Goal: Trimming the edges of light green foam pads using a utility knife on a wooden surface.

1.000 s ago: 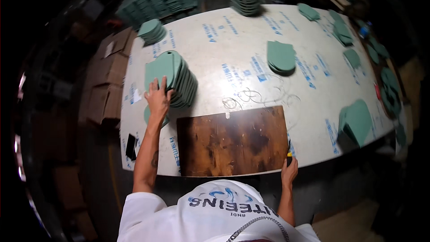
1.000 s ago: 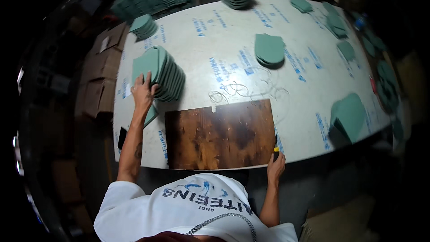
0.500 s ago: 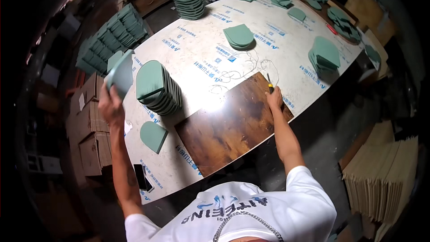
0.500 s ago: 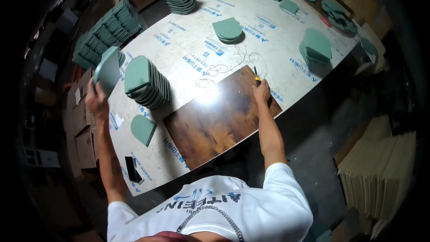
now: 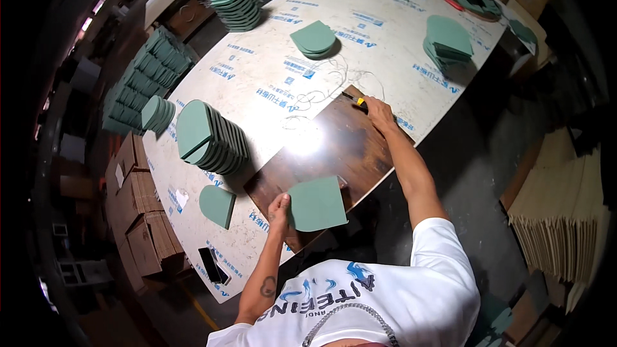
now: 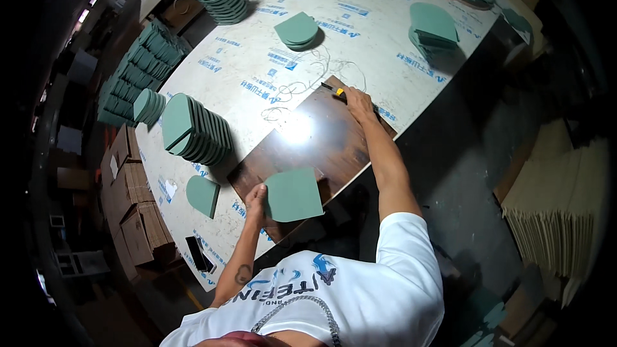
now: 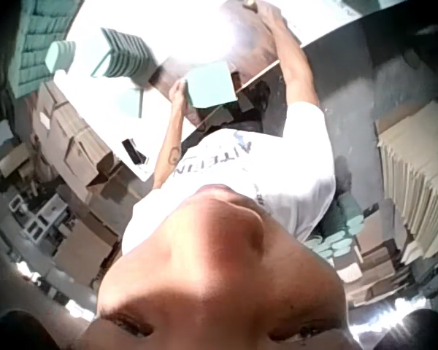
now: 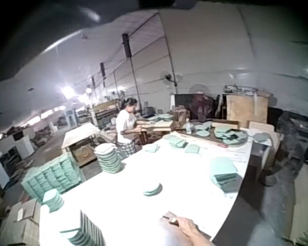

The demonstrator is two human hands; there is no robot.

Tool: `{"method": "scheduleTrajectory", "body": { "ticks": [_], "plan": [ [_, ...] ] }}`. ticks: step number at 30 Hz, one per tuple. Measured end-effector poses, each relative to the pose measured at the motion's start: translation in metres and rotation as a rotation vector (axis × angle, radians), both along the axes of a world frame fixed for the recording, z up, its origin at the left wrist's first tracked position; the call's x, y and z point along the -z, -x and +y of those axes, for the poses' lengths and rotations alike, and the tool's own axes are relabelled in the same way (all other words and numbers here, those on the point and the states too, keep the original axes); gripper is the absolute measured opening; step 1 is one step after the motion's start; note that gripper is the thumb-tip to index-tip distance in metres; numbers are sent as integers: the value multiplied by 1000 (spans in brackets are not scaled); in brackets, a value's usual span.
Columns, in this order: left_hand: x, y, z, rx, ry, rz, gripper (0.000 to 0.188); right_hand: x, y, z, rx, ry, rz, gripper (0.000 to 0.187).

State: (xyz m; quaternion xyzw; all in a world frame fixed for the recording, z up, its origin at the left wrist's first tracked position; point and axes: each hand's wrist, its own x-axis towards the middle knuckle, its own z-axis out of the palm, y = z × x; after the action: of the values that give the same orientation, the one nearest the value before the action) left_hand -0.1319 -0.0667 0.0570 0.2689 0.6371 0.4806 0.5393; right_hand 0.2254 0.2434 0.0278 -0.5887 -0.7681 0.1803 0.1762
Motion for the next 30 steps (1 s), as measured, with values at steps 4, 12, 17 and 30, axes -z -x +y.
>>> {"method": "scheduleTrajectory", "body": {
  "ticks": [4,12,17,30],
  "plan": [
    [32,-9,5,60,72,84,47,10,-29,-68,280,42,48,35],
    [37,-16,51,169,-38,434,47,54,-134,-405,787,369,-72,42],
    [43,-37,56,286,-149,1103,46,96,-155,-517,979,201,-168,38],
    [42,-121,32,580,-334,1371,58,-80,32,-391,635,745,594,45]
  ]
}}
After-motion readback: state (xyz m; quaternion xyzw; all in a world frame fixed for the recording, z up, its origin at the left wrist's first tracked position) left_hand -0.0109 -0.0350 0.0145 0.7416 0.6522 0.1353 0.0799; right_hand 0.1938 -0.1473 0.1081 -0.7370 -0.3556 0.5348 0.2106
